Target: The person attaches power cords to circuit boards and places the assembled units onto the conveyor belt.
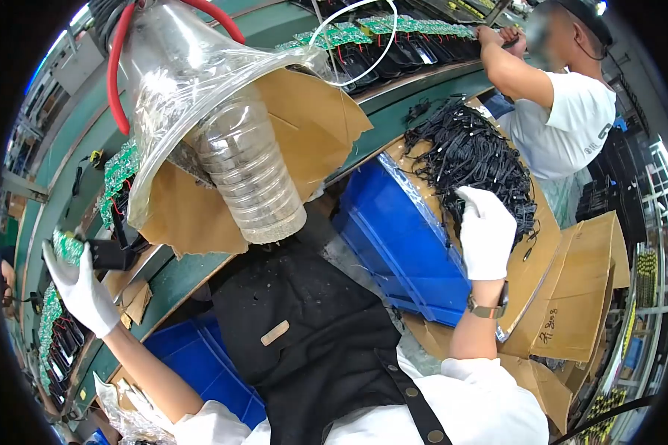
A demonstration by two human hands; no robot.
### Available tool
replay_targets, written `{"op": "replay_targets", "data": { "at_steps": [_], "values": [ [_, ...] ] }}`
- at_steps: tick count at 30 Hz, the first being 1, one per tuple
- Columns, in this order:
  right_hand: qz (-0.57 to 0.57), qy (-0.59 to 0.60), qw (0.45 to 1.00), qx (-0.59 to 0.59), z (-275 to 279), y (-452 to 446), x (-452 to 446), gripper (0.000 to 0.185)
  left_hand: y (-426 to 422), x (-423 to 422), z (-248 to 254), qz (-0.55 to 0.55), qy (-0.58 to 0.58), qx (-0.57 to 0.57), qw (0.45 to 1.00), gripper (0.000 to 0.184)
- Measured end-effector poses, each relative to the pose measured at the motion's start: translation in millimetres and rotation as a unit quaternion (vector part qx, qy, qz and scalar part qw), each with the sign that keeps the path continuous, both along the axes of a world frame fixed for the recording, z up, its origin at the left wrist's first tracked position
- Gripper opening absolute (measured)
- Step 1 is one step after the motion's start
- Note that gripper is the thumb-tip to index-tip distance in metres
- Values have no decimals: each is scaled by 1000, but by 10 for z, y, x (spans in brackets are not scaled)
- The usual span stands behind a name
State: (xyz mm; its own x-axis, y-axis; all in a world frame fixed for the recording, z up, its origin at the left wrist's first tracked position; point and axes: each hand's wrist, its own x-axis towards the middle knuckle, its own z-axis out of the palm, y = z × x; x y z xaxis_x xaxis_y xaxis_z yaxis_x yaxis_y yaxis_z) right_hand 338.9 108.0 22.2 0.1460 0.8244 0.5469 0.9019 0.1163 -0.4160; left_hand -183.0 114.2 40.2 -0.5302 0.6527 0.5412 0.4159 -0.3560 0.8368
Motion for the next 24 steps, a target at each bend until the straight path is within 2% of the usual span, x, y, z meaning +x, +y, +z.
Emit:
{"op": "replay_targets", "data": {
  "at_steps": [2, 3, 4, 7, 9, 12, 17, 21, 24],
  "values": [
    [-12, -23, 1000, -9, 13, -26, 134, 19, -106, 86, -25, -14, -102, 65, 993, 58],
    [-15, -54, 998, -2, 33, -16, 176, 17, -180, 65, -27, 24, 46, 9, 999, 54],
    [-16, -56, 998, -3, 50, 6, 217, 17, -237, 101, -68, -1, -29, 34, 999, 50],
    [11, -115, 993, -1, 43, 130, 351, 14, -448, 285, -138, 8, -41, 9, 999, 48],
    [4, -185, 981, -59, 52, 243, 376, 12, -544, 364, -216, -36, -168, 67, 983, 48],
    [15, -233, 965, -120, 65, 395, 410, 13, -691, 486, -292, -65, -201, 62, 976, 48],
    [19, -296, 933, -201, -38, 552, 465, 14, -840, 668, -314, -117, -191, 55, 973, 52],
    [56, -263, 957, -111, 174, 474, 584, 10, -949, 632, -359, -102, -179, 38, 978, 53],
    [46, -131, 990, -5, 379, 387, 668, 10, -992, 563, -382, -119, -194, 20, 973, 55]
  ]
}}
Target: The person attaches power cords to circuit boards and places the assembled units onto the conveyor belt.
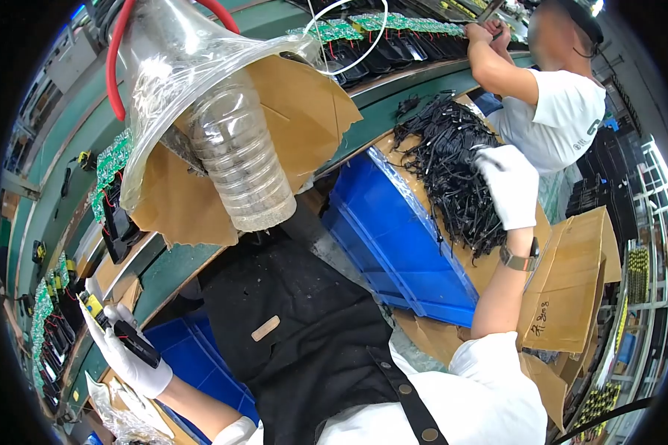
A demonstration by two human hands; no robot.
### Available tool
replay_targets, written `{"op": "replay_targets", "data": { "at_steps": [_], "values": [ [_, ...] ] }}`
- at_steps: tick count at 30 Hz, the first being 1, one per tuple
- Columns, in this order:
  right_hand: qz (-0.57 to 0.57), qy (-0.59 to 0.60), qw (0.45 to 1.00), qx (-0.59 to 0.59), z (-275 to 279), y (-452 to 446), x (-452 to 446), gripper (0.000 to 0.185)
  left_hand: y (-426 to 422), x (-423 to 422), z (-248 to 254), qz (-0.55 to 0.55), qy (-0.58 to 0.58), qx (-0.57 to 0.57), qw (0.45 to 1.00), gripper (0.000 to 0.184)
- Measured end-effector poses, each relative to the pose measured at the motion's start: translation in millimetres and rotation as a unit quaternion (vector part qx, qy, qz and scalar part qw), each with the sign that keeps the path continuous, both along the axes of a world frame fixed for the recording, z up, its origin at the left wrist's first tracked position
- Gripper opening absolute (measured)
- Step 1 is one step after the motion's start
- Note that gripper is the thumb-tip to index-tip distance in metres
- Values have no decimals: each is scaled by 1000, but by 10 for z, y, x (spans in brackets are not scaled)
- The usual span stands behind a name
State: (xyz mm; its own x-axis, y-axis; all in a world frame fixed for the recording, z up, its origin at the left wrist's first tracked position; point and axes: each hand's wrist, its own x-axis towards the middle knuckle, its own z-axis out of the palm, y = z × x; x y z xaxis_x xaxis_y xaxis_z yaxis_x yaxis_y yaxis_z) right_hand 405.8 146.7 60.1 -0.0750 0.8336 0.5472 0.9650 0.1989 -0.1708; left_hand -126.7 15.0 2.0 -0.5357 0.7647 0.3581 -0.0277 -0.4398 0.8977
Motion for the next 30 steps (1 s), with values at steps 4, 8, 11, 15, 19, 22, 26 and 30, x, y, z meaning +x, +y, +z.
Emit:
{"op": "replay_targets", "data": {
  "at_steps": [4, 8, 11, 15, 19, 22, 26, 30],
  "values": [
    [-86, 149, 980, 102, 167, -81, 47, 16, 64, 297, 213, 7, -67, 3, 998, 59],
    [-126, 113, 963, 208, 221, -73, -52, 17, 56, 324, 153, -79, -155, 67, 982, 59],
    [-65, 49, 995, 57, 172, 40, 62, 18, 9, 247, 43, -49, -97, 7, 994, 62],
    [-185, -22, 936, 299, 263, 46, -51, 18, -13, 313, 76, -6, -48, -34, 998, 67],
    [-144, 176, 900, 371, 392, 9, -133, 20, -23, 375, 117, 16, -48, -46, 998, 65],
    [-118, 259, 893, 348, 529, -188, -414, 16, -72, 350, 64, 0, -63, -56, 996, 70],
    [186, 391, 861, 268, 426, -421, -798, 14, -130, 495, -49, -107, -136, -15, 985, 79],
    [334, 319, 879, -118, 125, -624, -1231, 8, -175, 841, -92, -232, -116, -55, 964, 65]
  ]
}}
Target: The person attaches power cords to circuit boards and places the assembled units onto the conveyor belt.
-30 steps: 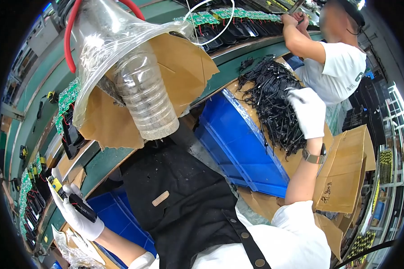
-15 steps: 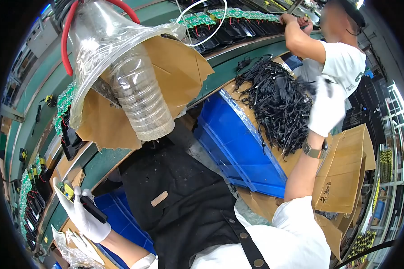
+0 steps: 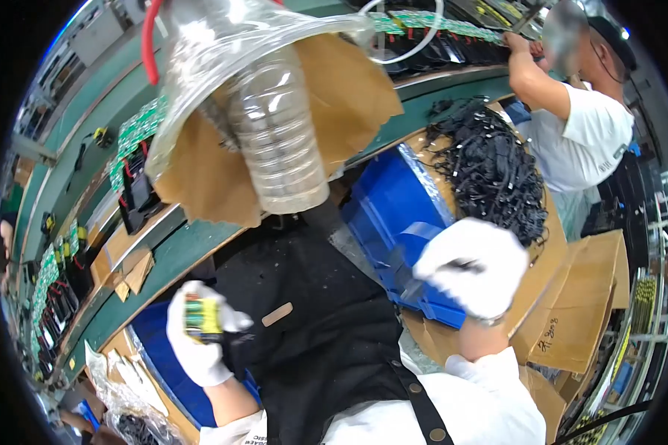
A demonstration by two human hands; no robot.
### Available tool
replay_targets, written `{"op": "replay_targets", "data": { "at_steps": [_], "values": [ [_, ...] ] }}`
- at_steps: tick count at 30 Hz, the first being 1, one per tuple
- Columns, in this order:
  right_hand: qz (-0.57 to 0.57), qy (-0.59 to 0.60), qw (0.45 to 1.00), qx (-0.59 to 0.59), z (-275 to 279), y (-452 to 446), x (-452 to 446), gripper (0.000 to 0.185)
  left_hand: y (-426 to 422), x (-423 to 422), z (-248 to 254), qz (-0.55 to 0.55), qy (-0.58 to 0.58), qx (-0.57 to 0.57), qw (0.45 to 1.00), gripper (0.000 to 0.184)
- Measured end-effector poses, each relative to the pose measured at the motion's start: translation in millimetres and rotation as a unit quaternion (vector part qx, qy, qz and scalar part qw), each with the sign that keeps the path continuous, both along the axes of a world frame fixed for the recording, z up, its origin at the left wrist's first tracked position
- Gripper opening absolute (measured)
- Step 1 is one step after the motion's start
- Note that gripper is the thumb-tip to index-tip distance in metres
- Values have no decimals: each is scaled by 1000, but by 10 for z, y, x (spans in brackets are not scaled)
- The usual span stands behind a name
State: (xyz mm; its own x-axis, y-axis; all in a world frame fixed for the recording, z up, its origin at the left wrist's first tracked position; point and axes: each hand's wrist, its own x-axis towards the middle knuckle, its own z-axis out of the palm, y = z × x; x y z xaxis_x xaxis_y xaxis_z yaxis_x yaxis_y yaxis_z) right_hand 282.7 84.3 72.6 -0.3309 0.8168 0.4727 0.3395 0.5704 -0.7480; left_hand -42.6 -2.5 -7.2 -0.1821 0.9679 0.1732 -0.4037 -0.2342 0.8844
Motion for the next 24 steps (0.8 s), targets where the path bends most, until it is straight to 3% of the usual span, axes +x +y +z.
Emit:
{"op": "replay_targets", "data": {
  "at_steps": [2, 4, 6, 10, 20, 24],
  "values": [
    [85, 27, 996, -17, -216, -87, -344, 11, -81, 91, -67, 9, 70, -38, 997, 67],
    [123, 64, 983, -119, -325, -196, -543, 15, -57, 314, 111, -51, -20, -23, 998, 67],
    [145, 94, 978, -119, -373, -226, -667, 16, -31, 383, 136, -118, -118, 0, 986, 66],
    [146, 96, 981, -86, -348, -215, -773, 17, -22, 344, 191, -186, -123, -40, 974, 63],
    [128, 70, 983, -107, -288, -183, -822, 19, 6, 402, 270, -152, -108, -84, 979, 71],
    [108, 37, 992, -56, -297, -175, -822, 17, -2, 369, 229, -171, -106, -76, 977, 69]
  ]
}}
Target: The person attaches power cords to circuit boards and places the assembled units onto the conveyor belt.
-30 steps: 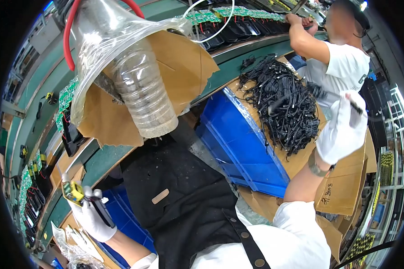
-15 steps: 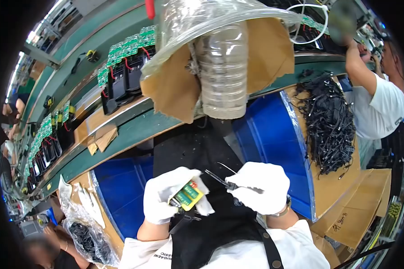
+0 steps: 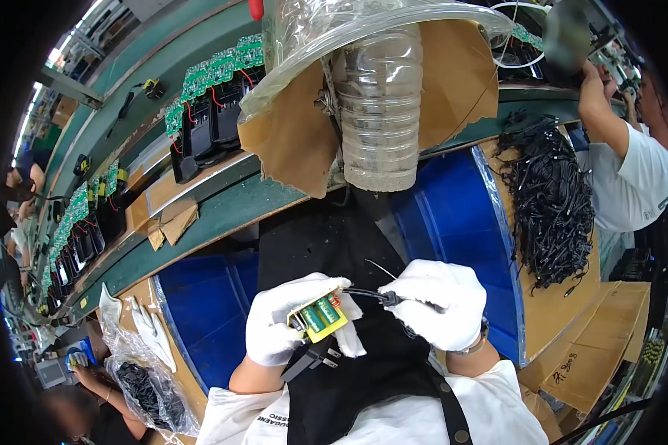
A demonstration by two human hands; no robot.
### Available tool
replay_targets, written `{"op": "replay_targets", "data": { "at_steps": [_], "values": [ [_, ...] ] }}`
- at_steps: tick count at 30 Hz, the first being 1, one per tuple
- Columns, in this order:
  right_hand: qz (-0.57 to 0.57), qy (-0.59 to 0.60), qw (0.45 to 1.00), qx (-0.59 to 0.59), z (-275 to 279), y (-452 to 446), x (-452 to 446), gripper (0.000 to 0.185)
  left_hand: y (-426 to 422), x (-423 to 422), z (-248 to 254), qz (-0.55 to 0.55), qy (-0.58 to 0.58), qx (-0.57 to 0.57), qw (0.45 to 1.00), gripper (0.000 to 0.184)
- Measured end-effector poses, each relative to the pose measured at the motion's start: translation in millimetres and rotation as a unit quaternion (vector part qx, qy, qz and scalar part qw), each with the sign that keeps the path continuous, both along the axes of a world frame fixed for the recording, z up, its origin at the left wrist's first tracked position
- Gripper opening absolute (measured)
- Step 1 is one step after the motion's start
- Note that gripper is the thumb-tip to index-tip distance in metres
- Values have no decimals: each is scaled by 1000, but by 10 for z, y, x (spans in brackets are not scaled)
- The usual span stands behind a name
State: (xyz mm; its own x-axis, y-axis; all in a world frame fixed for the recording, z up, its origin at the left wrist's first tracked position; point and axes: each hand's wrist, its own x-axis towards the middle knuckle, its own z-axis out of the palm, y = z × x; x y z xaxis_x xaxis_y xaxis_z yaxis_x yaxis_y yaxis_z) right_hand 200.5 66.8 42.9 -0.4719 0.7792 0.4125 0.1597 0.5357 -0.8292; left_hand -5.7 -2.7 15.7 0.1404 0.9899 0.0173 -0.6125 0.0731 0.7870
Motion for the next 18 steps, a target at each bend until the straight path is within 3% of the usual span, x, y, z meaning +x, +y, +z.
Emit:
{"op": "replay_targets", "data": {
  "at_steps": [5, 8, 14, 18],
  "values": [
    [-6, 12, 1000, -26, 12, -17, 0, 14, 15, 17, 26, -15, -2, 3, 1000, 68],
    [-19, 10, 1000, -1, -15, -22, -1, 14, -1, 71, 122, 13, 46, -63, 997, 68],
    [-30, 21, 999, -18, -36, -28, -16, 13, -8, 84, 3, 32, 58, -7, 998, 65],
    [-4, 71, 989, -130, -133, -50, -14, 11, -2, 85, -93, 28, 36, 41, 998, 65]
  ]
}}
